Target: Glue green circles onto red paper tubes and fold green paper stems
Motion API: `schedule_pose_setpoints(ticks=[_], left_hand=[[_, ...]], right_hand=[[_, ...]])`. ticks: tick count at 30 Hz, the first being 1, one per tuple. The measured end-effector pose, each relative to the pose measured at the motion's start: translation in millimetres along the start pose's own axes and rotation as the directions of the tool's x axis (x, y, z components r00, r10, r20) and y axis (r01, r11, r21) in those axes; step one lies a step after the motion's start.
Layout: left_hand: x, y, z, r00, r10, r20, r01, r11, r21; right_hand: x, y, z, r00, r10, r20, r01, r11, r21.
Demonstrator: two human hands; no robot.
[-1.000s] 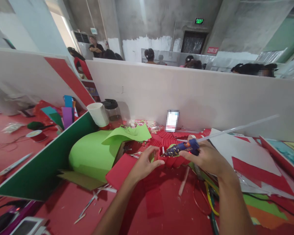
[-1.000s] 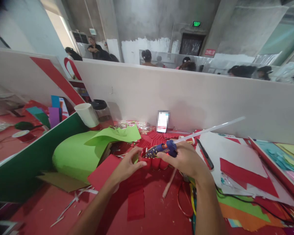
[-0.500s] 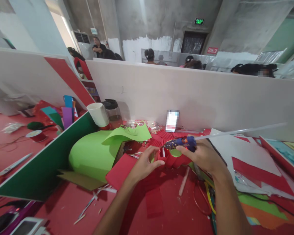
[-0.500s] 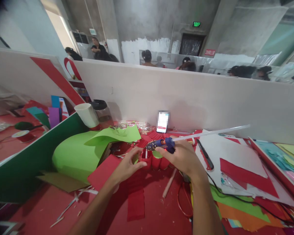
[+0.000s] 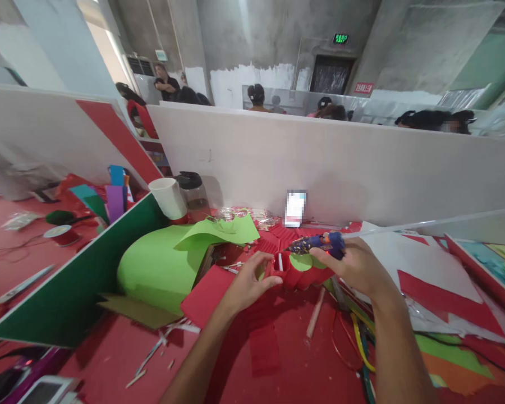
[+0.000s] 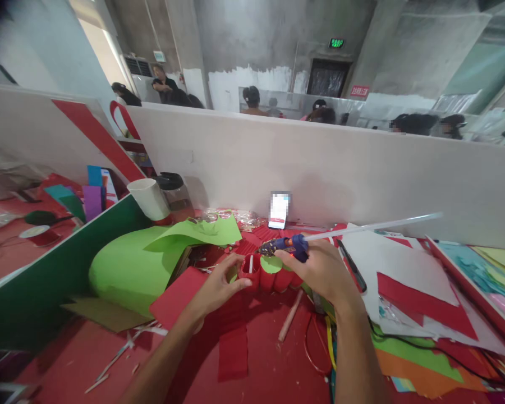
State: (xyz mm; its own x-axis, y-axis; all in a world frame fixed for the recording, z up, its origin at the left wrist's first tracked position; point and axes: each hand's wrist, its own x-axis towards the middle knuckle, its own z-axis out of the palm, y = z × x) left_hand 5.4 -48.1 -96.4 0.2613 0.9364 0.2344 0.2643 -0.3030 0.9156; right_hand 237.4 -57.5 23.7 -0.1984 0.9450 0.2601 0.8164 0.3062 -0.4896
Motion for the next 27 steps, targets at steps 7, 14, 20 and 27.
schedule_pose_setpoints(ticks=[7,14,20,27], left_hand=[[0.0,-4.1,0.6,1.0,-0.001,-0.013,0.001,1.0,0.012],[0.3,-3.9,0.4,1.0,-0.008,-0.022,0.009,1.0,0.027],[0.4,-4.0,0.6,1.0,-0.005,-0.019,0.005,1.0,0.026],[0.4,-3.5,0.5,1.0,-0.005,-0.023,0.006,1.0,0.027]], right_hand=[[-0.2,1.8,-1.9,1.0,0.013,0.0,-0.013,1.0,0.004],[-1.8,5.0,-6.0,1.0,0.012,0.019,-0.012,1.0,-0.002],[-1.1,4.4,-7.8,1.0,0.004,0.017,-0.004,1.0,-0.003],[-1.7,7.1,-8.0,0.999,0.023,0.029,-0.023,1.0,0.008]])
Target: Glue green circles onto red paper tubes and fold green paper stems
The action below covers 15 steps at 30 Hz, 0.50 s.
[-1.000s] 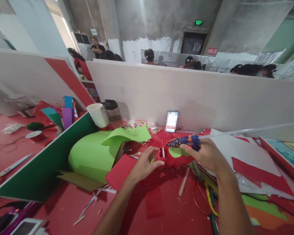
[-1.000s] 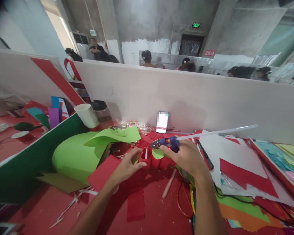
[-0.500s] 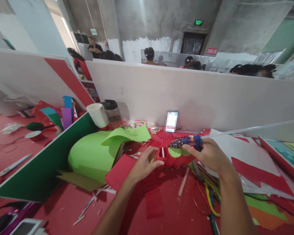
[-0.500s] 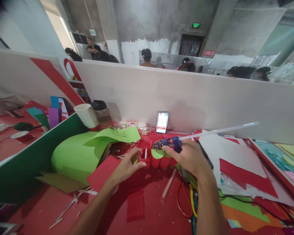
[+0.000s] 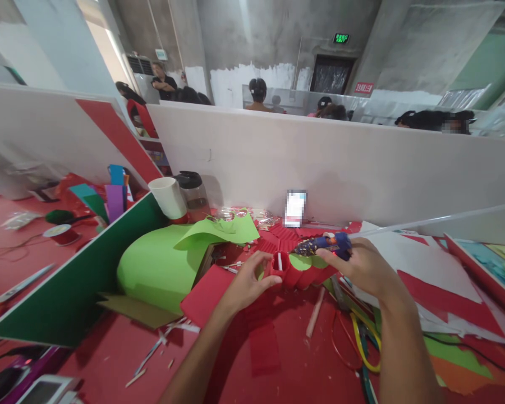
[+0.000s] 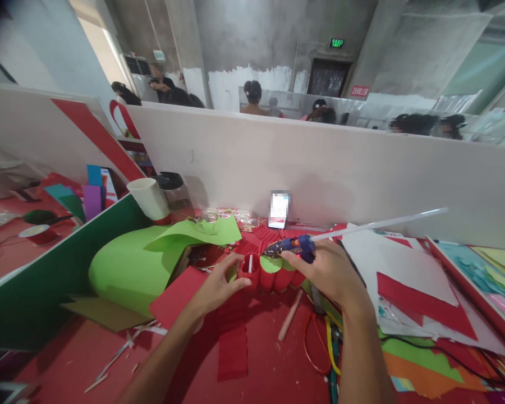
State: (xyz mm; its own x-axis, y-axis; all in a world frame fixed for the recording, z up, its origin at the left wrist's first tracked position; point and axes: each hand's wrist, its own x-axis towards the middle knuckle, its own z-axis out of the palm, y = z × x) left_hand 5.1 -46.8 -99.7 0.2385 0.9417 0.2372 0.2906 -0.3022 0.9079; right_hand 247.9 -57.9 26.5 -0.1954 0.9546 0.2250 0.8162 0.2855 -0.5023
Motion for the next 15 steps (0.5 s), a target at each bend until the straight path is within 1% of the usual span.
schedule_pose_setpoints(ticks=[7,15], left_hand=[[0,2,-1.4,1.0,0.01,0.017,-0.01,1.0,0.003],[1,0,0.8,1.0,0.013,0.009,-0.013,1.0,-0.012]], right_hand=[[-1,6,-1,1.0,0.01,0.005,-0.01,1.0,0.016],[-5,11,-5,0.994,-0.015,0.105,0.009,0.999,0.054]])
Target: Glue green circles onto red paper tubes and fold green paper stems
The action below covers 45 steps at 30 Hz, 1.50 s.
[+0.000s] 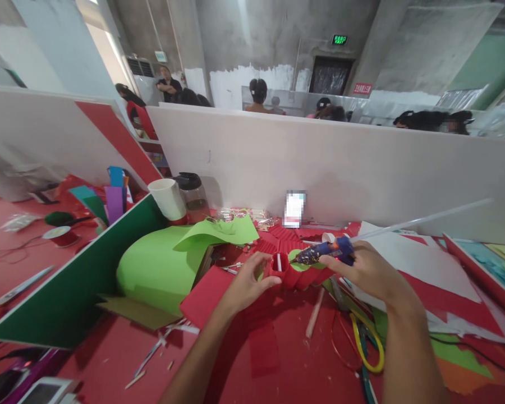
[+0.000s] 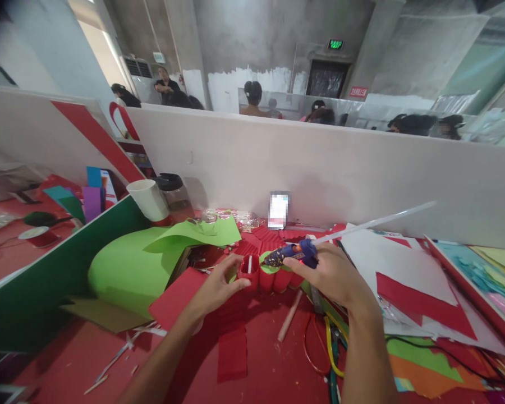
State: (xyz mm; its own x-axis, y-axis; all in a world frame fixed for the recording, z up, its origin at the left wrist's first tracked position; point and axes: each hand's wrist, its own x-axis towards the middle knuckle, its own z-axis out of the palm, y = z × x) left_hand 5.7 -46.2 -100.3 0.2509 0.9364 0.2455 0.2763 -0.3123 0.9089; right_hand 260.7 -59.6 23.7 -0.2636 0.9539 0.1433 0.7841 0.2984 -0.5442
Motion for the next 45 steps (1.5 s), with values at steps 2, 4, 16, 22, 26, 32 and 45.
schedule_pose_setpoints(ticks=[2,4,16,22,26,32,45], left_hand=[[0,-1,0.3,1.0,-0.011,-0.002,0.011,1.0,-0.007],[0,-1,0.4,1.0,-0.02,-0.001,0.02,1.0,-0.014],[0,1,-0.3,1.0,-0.002,-0.002,0.002,1.0,-0.006],[0,-1,0.1,1.0,-0.002,-0.006,0.002,1.0,0.012],[0,0,-0.6,1.0,0.004,-0.003,-0.004,1.0,0.017],[0,1,-1.0,1.0,-0.014,-0.001,0.015,1.0,0.015],[-1,4,-1.4,1.0,-0.005,-0.016,0.005,1.0,0.002]], right_hand=[[-1,0,-1,1.0,-0.004,0.026,0.004,1.0,0.008],[-1,-1,-2,0.999,-0.02,0.051,0.019,1.0,0.009],[-1,-9,-2,1.0,-0.016,0.01,0.016,1.0,0.007],[-1,-11,-1,0.999,-0.035,0.036,0.036,0.999,-0.026],[-1,-9,-1,1.0,-0.017,0.014,0.018,0.999,-0.048],[-3,-14,-1,0.998,-0.026,0.053,0.028,0.999,-0.04],[-3,-16,0,0.999,-0.016,0.051,0.02,0.998,-0.067]])
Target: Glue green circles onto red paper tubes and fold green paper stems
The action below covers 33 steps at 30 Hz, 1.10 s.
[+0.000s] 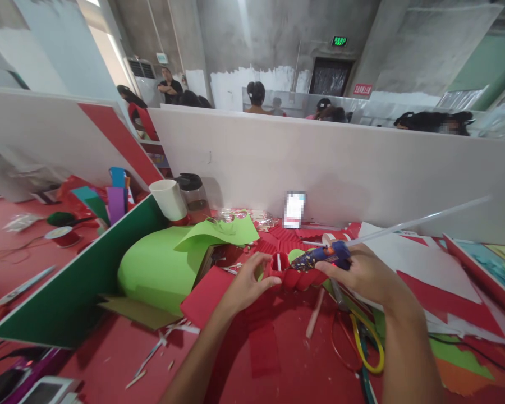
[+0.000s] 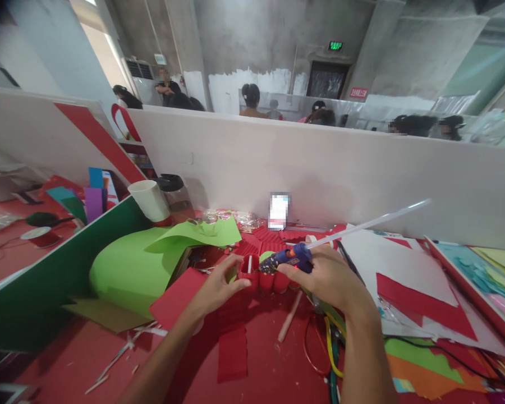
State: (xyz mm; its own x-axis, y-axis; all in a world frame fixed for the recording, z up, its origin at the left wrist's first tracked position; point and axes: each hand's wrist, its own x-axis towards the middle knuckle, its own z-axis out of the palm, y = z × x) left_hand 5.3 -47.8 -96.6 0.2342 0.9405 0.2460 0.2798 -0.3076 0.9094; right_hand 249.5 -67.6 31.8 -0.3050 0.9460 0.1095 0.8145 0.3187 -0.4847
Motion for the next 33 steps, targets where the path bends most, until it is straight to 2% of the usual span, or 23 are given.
schedule_pose_setpoints(ticks=[8,17,21,24,26,28,30,33], left_hand=[[1,1,-0.4,1.0,-0.018,0.013,0.018,1.0,0.001],[0,3,-2.2,1.0,-0.014,0.011,0.014,1.0,0.02],[-1,3,-3.4,1.0,0.0,0.003,0.0,0.999,0.044],[-1,2,-4.3,1.0,0.008,0.002,-0.008,0.998,0.069],[-2,2,-5.3,1.0,0.019,0.01,-0.02,0.997,0.081],[-2,2,-6.6,0.999,0.034,0.019,-0.035,0.995,0.089],[-2,3,-8.0,0.999,0.042,0.033,-0.045,0.994,0.095],[-2,4,-9.3,0.997,0.049,0.062,-0.055,0.994,0.092]], right_hand=[[0,9,-1,0.997,0.0,-0.083,0.003,0.999,0.034],[-5,5,-5,0.998,0.023,0.061,-0.026,0.998,0.056],[-8,13,-3,0.99,-0.056,0.129,0.04,0.991,0.127],[-15,26,-2,0.995,-0.08,0.059,0.065,0.972,0.225],[-22,33,-2,0.99,-0.088,0.106,0.054,0.956,0.289],[-29,36,-3,0.994,-0.074,0.081,0.043,0.942,0.332],[-36,37,-5,1.0,-0.031,-0.001,0.029,0.943,0.331],[-48,39,-10,0.995,0.045,-0.089,-0.023,0.972,0.233]])
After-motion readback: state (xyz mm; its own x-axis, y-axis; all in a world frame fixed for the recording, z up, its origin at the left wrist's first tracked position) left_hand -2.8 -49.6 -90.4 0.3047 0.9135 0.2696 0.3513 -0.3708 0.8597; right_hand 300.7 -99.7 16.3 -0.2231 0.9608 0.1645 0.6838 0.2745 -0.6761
